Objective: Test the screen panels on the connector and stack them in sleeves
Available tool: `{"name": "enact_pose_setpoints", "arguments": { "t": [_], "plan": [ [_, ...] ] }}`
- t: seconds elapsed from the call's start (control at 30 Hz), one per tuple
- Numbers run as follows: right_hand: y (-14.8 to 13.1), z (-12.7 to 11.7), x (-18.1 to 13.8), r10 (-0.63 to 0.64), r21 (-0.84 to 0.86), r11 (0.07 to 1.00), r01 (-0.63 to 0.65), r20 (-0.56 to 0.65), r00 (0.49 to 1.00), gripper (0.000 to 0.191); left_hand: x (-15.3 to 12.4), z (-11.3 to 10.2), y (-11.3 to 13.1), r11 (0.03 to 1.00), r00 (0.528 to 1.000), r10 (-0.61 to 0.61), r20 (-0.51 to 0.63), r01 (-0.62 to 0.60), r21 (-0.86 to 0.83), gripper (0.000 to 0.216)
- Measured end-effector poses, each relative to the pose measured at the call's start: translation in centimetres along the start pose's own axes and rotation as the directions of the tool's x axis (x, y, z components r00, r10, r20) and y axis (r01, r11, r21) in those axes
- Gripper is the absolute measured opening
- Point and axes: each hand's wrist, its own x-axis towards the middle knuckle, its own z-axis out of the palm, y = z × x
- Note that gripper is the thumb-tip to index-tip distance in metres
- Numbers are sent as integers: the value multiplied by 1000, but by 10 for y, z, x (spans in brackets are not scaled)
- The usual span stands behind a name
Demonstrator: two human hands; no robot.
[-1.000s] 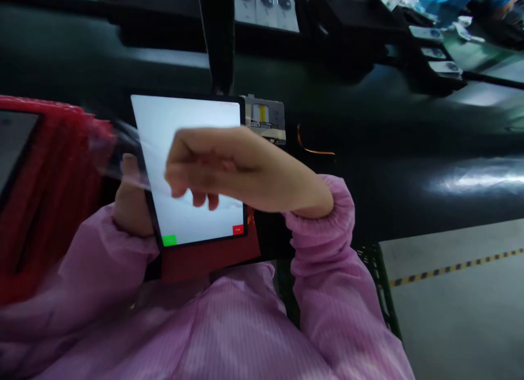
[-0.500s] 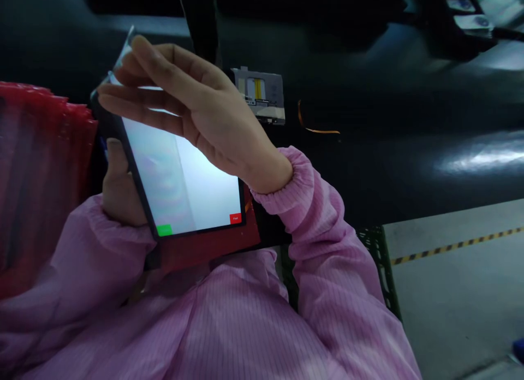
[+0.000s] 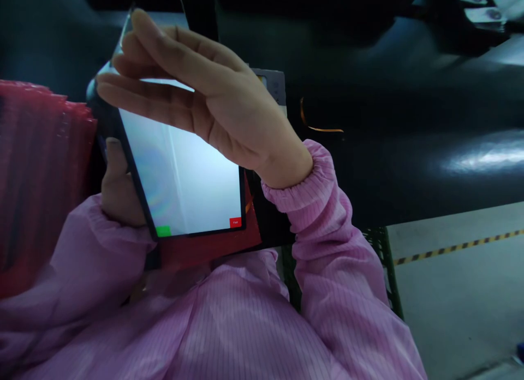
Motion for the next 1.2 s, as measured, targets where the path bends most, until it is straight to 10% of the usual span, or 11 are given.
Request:
{"name": "enact_pose_setpoints", "arguments": {
  "t": [0.37, 0.6, 0.8, 1.0, 1.2],
  "plan": [
    [-21, 9, -10, 44, -327, 943, -59, -54, 998, 27, 0, 0, -2, 999, 1000, 0, -26, 1, 36, 66],
    [-17, 6, -16, -353, -901, 433, 12, -157, 922, 18, 0, 3, 2, 991, 992, -129, 10, 129, -37, 70],
    [-29, 3, -17, -194, -1000, 8, 10, 8, 981, 34, 1, 13, 5, 982, 960, -187, 210, 187, 20, 82],
    [-48, -5, -29, -34, -993, -100, 67, 70, 997, 16, 1, 14, 9, 968, 966, -218, 141, 232, -92, 80],
    [-59, -34, -32, -55, -980, -186, 75, 87, 995, 9, 3, 0, 11, 998, 982, -47, -185, 41, -37, 52]
  ]
}}
